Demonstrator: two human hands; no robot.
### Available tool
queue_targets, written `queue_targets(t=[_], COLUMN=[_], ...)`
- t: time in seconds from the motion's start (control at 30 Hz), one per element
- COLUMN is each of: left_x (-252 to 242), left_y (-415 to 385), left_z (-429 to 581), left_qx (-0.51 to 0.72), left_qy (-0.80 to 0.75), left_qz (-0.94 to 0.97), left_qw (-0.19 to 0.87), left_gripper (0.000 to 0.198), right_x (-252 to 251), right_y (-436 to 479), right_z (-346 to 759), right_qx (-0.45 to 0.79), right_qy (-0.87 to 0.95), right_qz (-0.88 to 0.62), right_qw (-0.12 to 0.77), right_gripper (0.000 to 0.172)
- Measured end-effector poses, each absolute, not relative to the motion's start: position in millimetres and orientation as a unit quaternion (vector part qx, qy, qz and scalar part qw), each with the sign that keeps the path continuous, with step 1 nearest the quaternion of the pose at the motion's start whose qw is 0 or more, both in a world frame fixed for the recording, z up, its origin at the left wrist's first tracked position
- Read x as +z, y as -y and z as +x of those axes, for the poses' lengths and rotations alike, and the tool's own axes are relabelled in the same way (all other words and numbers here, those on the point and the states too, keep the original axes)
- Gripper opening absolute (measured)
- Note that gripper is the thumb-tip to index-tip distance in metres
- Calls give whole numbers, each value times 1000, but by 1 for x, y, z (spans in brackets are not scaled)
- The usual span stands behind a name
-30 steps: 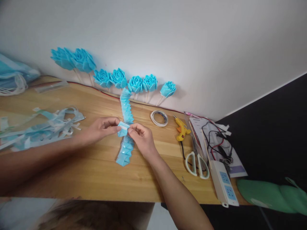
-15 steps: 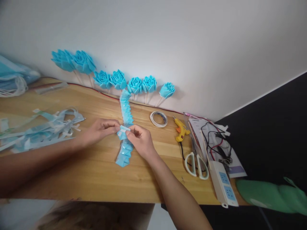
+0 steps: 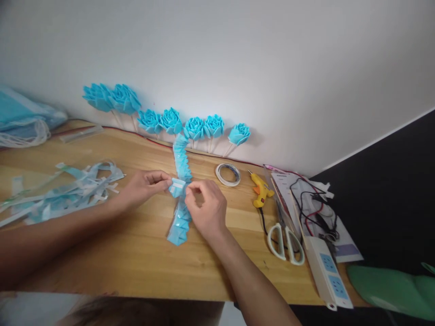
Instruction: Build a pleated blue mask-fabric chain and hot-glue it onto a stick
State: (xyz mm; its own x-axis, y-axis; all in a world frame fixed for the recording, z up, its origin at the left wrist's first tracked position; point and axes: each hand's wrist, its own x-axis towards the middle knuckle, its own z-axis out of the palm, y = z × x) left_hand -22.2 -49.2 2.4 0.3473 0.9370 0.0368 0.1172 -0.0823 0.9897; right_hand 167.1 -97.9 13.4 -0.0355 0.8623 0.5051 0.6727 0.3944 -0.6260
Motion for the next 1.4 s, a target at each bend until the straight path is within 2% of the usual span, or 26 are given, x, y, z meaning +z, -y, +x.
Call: queue_targets(t=[0.1, 0.2, 0.33, 0.9, 1.4], left_x=[2, 3, 3, 4, 7], left_y=[51, 55, 58, 58, 57], left_z=[-20, -18, -16, -19, -19], left_qx=[383, 382, 371, 363, 361], left_qy=[-420, -411, -398, -388, -382], left_qz=[626, 634, 646, 666, 677], left_qw=[534, 533, 536, 524, 515], left_gripper=[24, 23, 23, 23, 23], right_x=[14, 11, 9, 10, 7], right_y=[102, 102, 99, 98, 96], right_z=[163, 162, 162, 164, 165], right_qx=[45, 30, 48, 136, 151], right_qy=[768, 778, 776, 770, 766], right_qz=[-501, -504, -511, -501, -497], right_qw=[396, 373, 368, 371, 379], right_gripper=[14, 13, 7, 18, 17])
